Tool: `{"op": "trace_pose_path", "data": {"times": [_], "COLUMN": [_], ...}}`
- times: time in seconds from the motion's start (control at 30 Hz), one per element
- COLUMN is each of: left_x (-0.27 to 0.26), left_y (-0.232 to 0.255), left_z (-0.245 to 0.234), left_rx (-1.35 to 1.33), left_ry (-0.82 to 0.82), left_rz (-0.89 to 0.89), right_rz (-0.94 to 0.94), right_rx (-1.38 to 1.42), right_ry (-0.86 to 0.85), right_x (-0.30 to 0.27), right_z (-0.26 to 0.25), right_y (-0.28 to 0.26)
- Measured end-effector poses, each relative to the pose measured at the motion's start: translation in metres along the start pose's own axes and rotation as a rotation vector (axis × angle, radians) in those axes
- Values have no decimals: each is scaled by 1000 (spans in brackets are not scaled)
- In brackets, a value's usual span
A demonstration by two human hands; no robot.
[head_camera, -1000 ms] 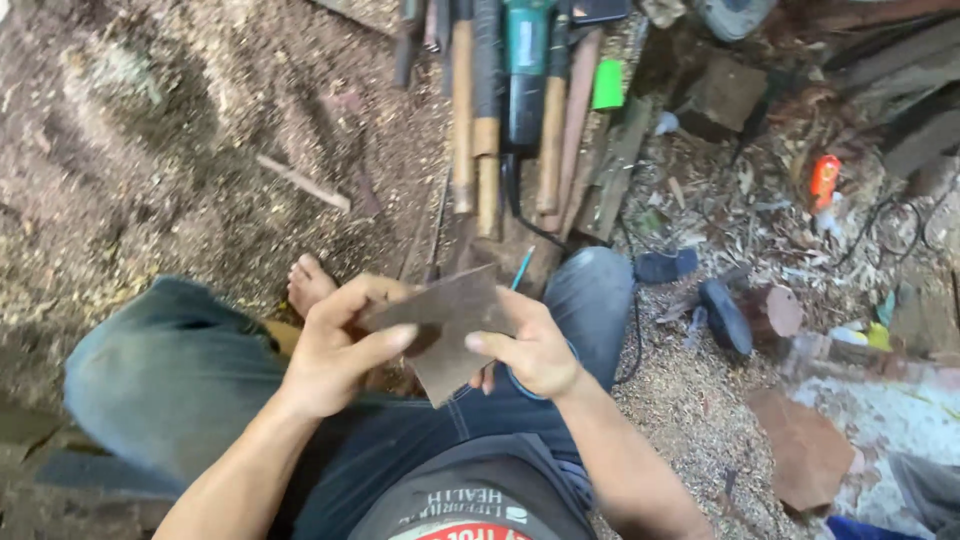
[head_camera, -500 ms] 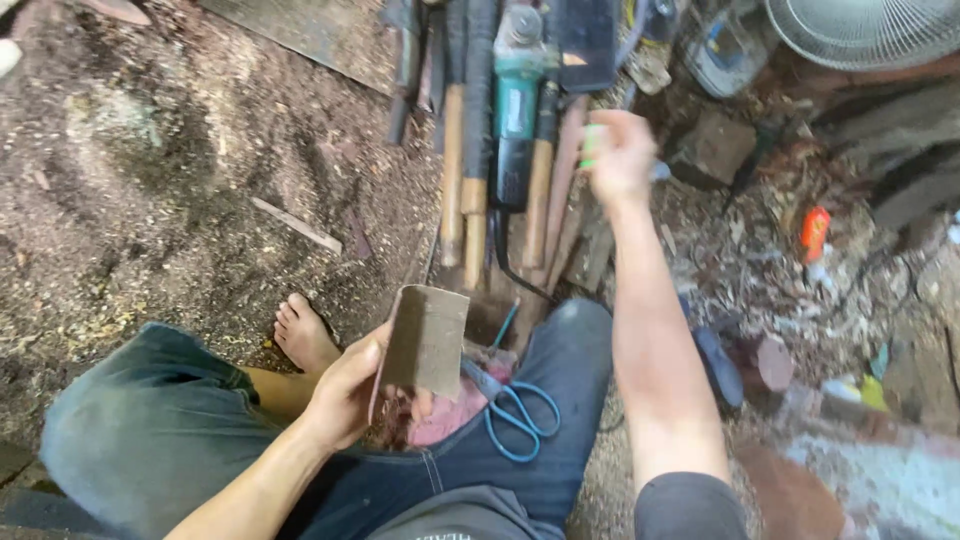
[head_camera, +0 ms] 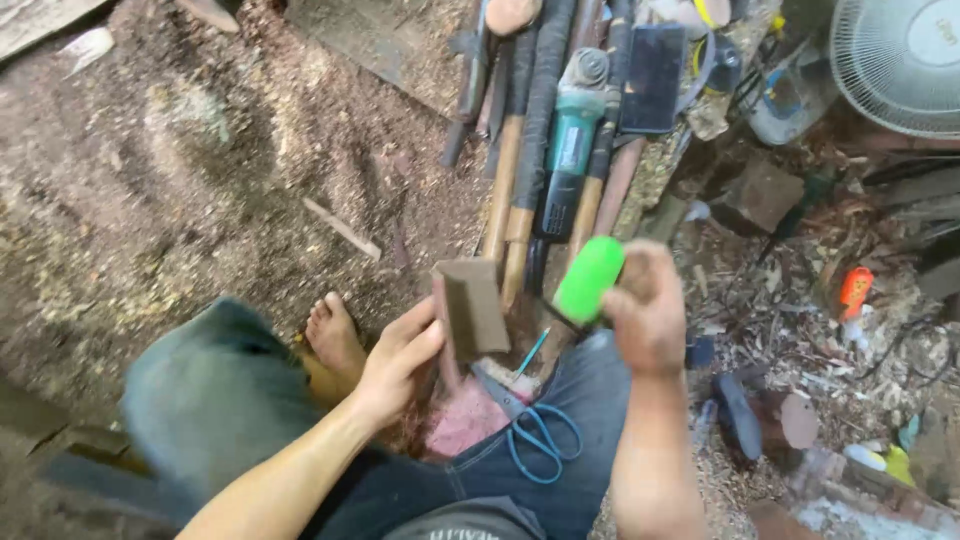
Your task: Cutting and shaping pieces of sandpaper using scissors.
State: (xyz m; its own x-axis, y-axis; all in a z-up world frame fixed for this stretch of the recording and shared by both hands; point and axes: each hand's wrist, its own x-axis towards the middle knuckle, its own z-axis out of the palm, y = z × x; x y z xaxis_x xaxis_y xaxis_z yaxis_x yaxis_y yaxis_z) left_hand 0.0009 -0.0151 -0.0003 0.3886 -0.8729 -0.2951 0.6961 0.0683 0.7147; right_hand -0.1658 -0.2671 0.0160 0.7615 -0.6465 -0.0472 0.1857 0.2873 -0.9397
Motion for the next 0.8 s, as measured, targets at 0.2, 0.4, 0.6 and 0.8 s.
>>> {"op": "trace_pose_path", "data": {"times": [0.2,0.4,0.6,0.8], "left_x": [-6,-33,-46,-49], "left_y": [-3,-8,-8,3], "left_z": [23,18,10,12], "left_rx": [72,-151,72,192], "left_ry": [-93,-133,-39,83], "left_rz": [173,200,338,406], "right_rz": [41,-232,-159,-296], "right_rx": [-175,-684,-482,-772], "right_ry": [-30,30,9,-204], "right_x": [-73,-93,-104,-102], "right_z": [108,157,164,181], "right_y": [-12,-27,-6,4]}}
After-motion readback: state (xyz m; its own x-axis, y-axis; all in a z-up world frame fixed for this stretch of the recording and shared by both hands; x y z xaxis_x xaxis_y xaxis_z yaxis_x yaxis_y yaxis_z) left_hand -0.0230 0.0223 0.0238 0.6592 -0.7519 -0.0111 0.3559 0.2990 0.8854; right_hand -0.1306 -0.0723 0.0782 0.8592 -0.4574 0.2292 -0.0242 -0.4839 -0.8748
